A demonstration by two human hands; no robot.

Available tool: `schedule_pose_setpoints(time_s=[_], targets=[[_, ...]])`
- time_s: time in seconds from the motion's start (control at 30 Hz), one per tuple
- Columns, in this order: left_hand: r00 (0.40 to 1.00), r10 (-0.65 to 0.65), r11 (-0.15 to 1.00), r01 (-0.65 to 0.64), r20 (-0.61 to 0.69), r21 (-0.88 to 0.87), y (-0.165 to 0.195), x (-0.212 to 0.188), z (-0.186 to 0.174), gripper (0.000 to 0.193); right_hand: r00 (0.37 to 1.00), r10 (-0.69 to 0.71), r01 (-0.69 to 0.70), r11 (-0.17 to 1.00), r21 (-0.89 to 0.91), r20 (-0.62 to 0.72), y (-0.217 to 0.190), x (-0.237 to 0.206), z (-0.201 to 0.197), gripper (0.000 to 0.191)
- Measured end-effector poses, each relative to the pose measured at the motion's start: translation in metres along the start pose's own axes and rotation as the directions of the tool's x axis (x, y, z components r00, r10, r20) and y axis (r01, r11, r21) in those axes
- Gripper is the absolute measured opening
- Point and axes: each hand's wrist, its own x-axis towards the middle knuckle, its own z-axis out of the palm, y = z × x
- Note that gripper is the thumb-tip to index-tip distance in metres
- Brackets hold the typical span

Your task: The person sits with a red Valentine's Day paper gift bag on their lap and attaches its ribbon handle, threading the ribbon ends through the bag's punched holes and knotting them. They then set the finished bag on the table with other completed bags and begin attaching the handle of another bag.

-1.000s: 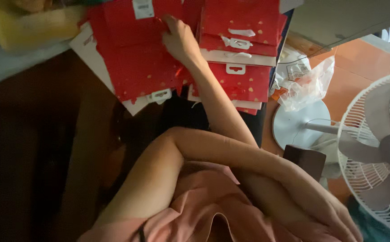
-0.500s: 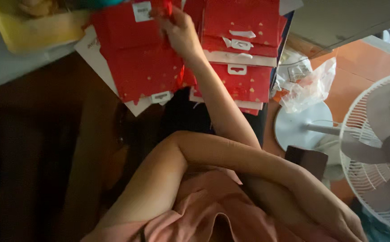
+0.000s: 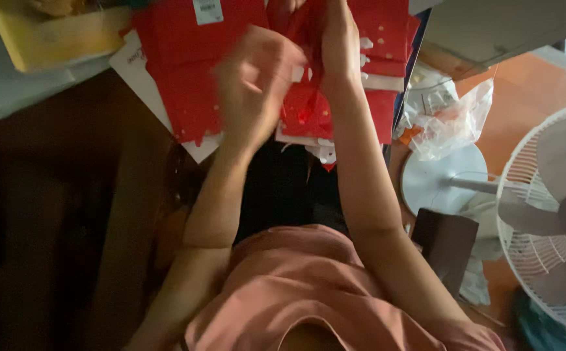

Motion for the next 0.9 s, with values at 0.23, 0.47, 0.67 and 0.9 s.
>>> schedule_pose_setpoints(time_s=[0.23, 0.47, 0.67, 0.9], targets=[[0.821, 0.542, 0.833, -0.498, -0.177, 0.243, -0.009, 0.022, -0.006, 0.037, 0.996, -0.069, 0.044, 0.922, -0.386, -0.051, -0.004, -0.014, -0.018, 0.06], [0.929, 0.362, 0.931, -0.364, -0.075, -0.015, -0.012, 0.017, -0.003, 0.022, 0.986, 0.008, -0.071, 0.923, -0.377, -0.168, -0.004, -0.022, -0.009, 0.071], [0.963, 0.239, 0.941, -0.262, -0.125, -0.213, -0.022, 0.024, -0.017, 0.01, 0.997, -0.052, 0.075, 0.841, -0.535, 0.058, -0.01, -0.024, -0.019, 0.068], [0.886, 0.443, 0.868, -0.387, -0.135, 0.311, -0.022, 0.025, -0.031, 0.018, 0.974, -0.192, 0.226, 0.87, -0.438, 0.121, -0.011, -0.029, -0.05, 0.051]])
